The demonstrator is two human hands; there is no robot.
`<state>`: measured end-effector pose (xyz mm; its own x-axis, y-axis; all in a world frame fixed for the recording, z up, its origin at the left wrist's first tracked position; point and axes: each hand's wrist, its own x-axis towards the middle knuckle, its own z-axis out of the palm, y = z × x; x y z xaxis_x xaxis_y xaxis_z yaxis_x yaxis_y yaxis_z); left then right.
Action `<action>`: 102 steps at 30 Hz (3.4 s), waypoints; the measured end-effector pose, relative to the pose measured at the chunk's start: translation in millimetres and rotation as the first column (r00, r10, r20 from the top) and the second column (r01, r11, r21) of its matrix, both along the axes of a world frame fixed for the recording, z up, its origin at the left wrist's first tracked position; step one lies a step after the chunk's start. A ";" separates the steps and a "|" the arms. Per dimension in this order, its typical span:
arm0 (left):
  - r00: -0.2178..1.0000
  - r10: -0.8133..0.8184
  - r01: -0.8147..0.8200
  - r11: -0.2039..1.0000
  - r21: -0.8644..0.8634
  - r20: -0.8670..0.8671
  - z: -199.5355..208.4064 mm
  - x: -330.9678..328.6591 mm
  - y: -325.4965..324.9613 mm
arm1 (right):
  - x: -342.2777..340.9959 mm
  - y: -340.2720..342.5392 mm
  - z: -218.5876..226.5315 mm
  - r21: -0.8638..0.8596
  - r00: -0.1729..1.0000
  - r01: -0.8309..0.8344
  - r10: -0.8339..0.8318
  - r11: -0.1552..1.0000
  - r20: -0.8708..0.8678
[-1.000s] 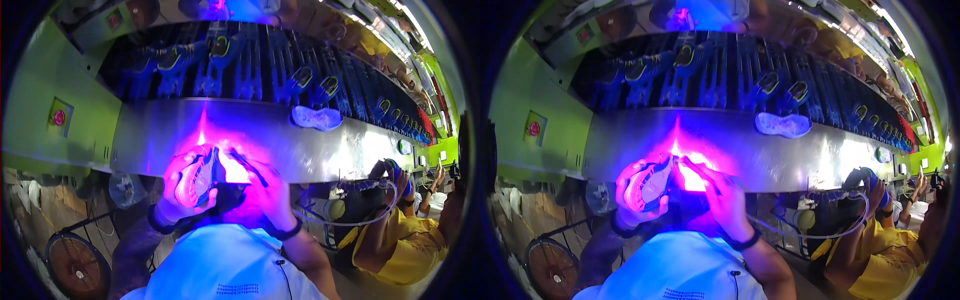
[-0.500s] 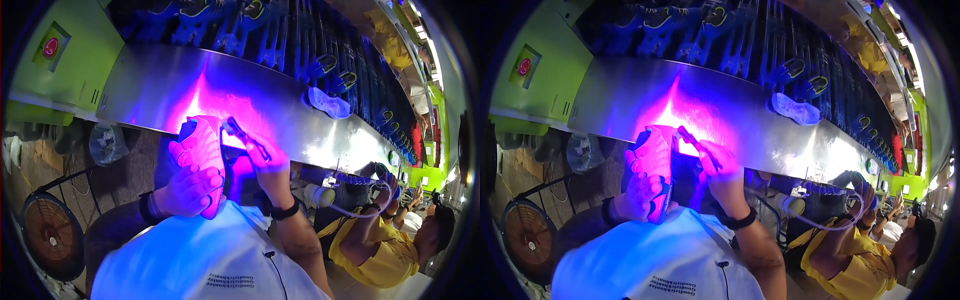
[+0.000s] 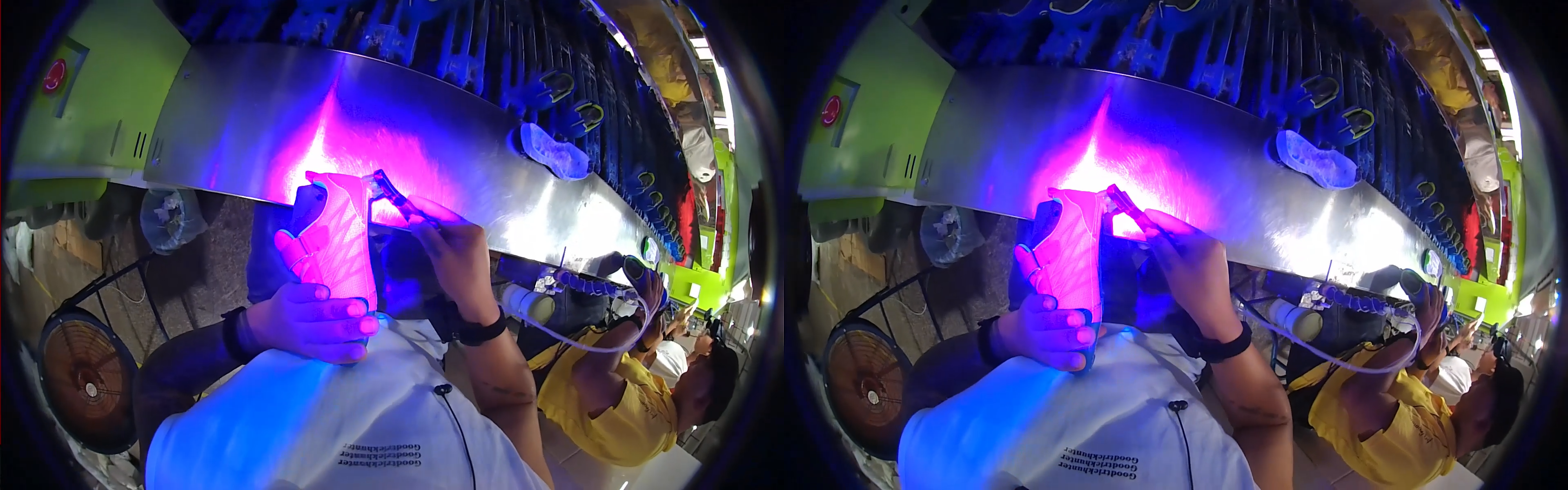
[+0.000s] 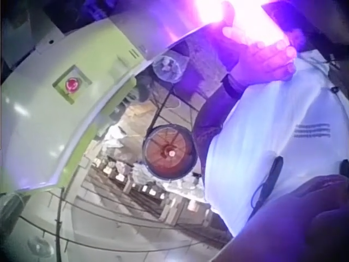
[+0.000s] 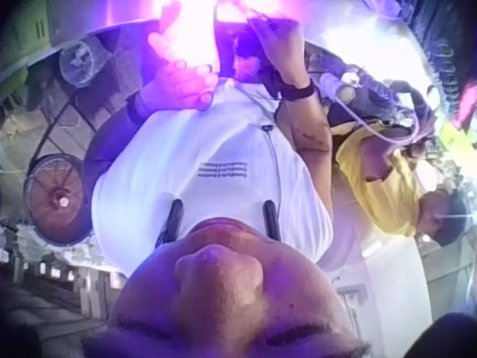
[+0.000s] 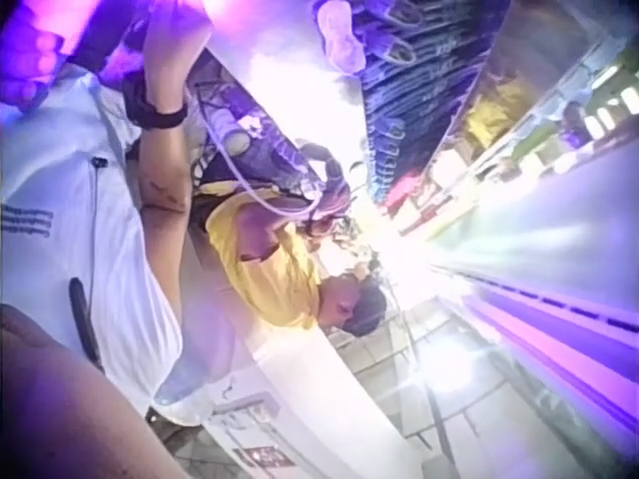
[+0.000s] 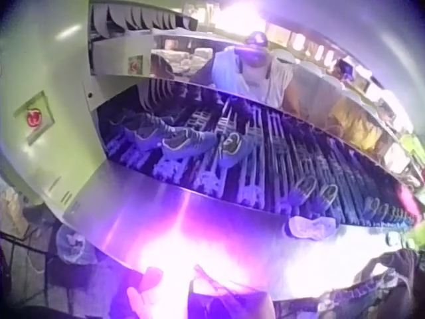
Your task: Applying UV treatment or adhesive activation to shoe uppers and soles along a factory conveyor belt.
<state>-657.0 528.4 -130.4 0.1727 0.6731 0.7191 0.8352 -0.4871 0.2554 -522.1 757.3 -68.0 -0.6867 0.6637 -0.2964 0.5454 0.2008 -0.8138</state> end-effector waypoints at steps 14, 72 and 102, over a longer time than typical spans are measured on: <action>0.996 0.090 -0.090 0.996 0.010 0.029 1.7 6.6 3.1 | 19.8 -43.7 6.1 -0.425 0.960 0.169 -0.246 0.889 -0.132; 0.872 0.382 -0.214 0.861 -0.461 0.308 130.9 -46.6 124.7 | 14.3 20.8 85.9 0.509 0.896 0.053 0.184 0.859 -0.404; 0.874 0.234 0.184 0.651 -0.737 0.425 108.0 -85.5 47.9 | -5.8 3.5 85.7 0.113 0.915 0.087 -0.034 0.990 -0.402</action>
<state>-742.5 576.3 -22.3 -0.0486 0.9978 -0.0442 0.5257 0.0632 0.8483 -527.9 760.9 17.7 -0.6876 0.7214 0.0819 0.1959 0.2930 -0.9358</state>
